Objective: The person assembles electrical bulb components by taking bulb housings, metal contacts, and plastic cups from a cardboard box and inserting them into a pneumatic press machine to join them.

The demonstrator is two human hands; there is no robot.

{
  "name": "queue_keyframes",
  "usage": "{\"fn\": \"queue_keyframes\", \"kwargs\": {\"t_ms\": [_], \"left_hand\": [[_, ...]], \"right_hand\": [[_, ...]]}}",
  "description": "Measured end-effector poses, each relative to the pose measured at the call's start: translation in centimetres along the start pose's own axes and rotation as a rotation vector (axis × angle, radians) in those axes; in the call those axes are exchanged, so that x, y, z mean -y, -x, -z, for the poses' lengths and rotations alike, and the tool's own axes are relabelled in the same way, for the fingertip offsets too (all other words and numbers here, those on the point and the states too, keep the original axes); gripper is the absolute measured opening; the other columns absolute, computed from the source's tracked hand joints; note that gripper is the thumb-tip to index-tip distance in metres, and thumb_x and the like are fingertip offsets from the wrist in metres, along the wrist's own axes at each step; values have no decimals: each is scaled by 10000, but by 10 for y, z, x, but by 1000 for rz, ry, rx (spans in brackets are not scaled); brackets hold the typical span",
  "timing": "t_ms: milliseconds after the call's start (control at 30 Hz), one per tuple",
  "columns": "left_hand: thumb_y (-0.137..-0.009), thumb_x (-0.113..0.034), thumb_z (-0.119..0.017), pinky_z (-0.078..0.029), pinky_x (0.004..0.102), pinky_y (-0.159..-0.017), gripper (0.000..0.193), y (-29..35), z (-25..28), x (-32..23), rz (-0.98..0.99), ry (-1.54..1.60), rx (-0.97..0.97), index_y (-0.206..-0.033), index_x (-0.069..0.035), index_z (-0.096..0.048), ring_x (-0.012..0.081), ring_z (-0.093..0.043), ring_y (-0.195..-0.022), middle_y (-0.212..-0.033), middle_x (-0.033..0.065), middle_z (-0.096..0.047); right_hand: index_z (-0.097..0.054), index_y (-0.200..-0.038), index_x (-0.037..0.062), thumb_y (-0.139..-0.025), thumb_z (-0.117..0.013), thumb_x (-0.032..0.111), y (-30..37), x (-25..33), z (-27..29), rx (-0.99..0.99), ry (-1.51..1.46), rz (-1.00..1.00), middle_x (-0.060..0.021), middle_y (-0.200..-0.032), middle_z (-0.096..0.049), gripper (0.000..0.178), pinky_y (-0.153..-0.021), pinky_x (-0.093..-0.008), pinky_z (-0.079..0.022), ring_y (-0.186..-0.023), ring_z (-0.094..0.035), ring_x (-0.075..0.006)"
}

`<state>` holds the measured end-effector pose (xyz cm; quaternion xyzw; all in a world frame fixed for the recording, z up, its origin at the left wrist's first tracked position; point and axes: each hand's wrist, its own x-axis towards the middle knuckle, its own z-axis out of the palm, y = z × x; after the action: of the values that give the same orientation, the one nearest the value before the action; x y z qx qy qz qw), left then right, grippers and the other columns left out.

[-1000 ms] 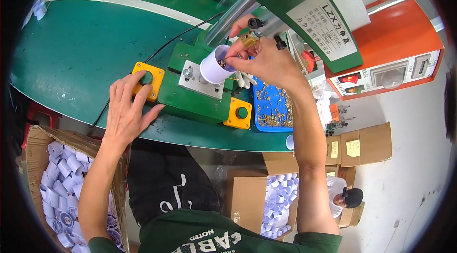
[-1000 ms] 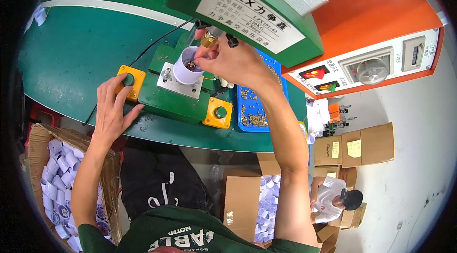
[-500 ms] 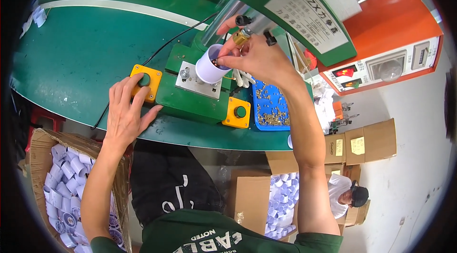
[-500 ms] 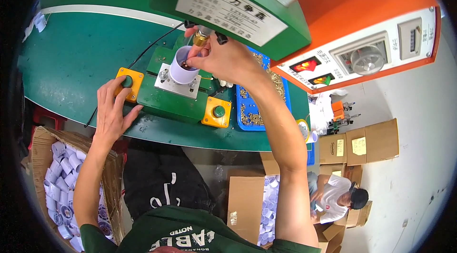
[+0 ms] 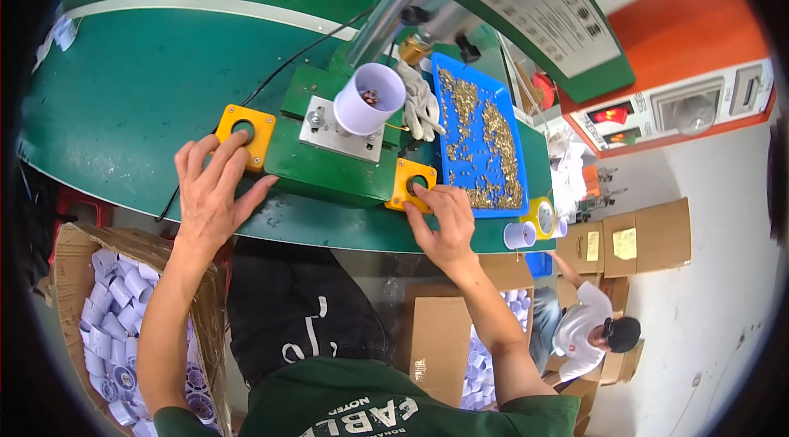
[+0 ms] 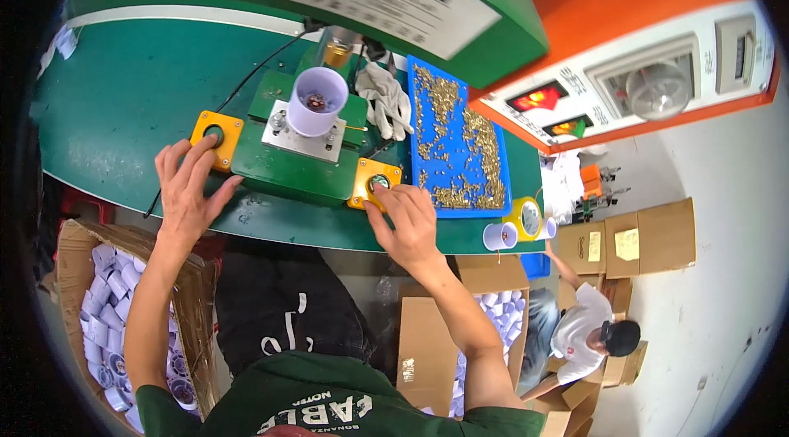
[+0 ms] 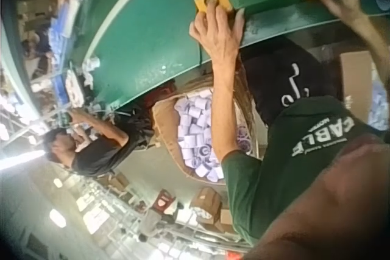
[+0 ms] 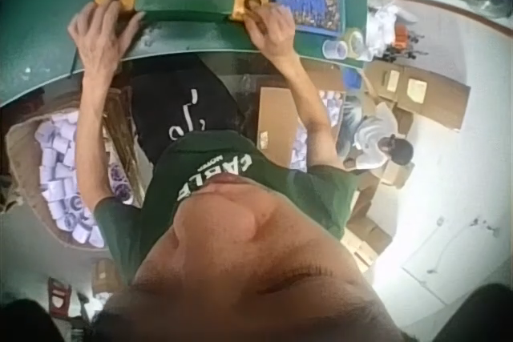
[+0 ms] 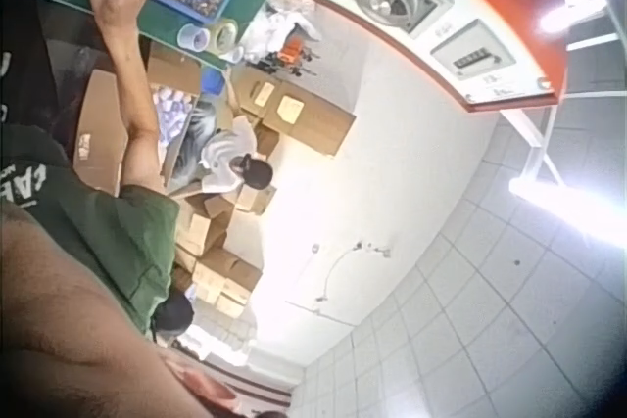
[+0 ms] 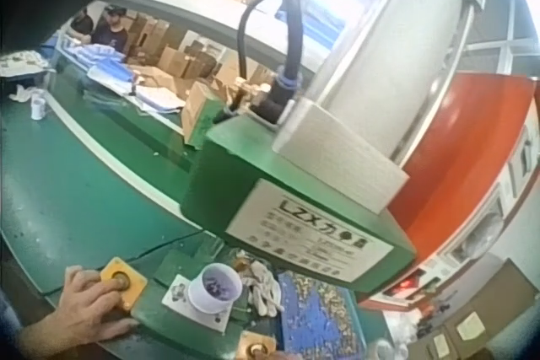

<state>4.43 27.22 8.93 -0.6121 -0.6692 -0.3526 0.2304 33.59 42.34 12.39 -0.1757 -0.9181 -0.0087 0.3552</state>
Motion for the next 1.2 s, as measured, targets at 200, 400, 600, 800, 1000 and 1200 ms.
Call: {"fn": "queue_keyframes", "kwargs": {"t_ms": [200, 400, 600, 800, 1000, 1200], "left_hand": [[-642, -232, -853, -377, 423, -908, 486, -4, 1, -1, 28, 4, 9, -1001, -38, -590, 282, -522, -974, -1217, 65, -629], [-644, -234, -861, -372, 419, -906, 517, -5, 3, 0, 43, 51, 1, -1037, -42, -586, 282, -523, -973, -1202, 58, -639], [-628, -232, -872, -333, 447, -991, 693, -31, 10, -15, 78, 125, -15, -1197, -39, -525, 322, -491, -1117, -1207, 98, -595], [-640, -256, -882, -328, 435, -1013, 833, -69, -9, -44, 160, 350, 18, -1327, -44, -462, 321, -450, -1191, -1274, 114, -540], [-642, -244, -885, -330, 443, -1014, 934, -96, -31, -63, 116, 438, -16, -1400, -16, -389, 322, -452, -1189, -1283, 137, -529], [-721, -212, -846, -379, 438, -989, 763, -108, -42, -65, 227, 633, 56, -1343, -10, -452, 324, -482, -1153, -1237, 147, -545]], "right_hand": [[-616, -970, -2, -657, -844, 21, 5, -8, -11, -66, -69, -30, -107, -904, -682, 387, -667, -359, -497, -787, -610, -270], [-574, -1058, 17, -665, -836, 19, 16, -14, -22, -157, -147, -1, -134, -1003, -658, 473, -677, -348, -495, -831, -601, -281], [-525, -1162, 38, -729, -782, 6, 26, -21, -27, -289, -230, -169, -166, -1095, -615, 504, -646, -304, -459, -871, -576, -231], [-550, -1141, 30, -696, -819, 28, 21, -15, -27, -285, -175, -137, -158, -1080, -586, 520, -751, -386, -484, -913, -594, -310], [-552, -1158, 34, -696, -820, 38, 22, -16, -28, -309, -163, -132, -160, -1085, -581, 534, -760, -390, -488, -925, -590, -316], [-568, -1132, 21, -703, -814, 47, 18, -14, -24, -272, -161, -167, -156, -1075, -584, 495, -761, -392, -491, -926, -592, -319]]}}
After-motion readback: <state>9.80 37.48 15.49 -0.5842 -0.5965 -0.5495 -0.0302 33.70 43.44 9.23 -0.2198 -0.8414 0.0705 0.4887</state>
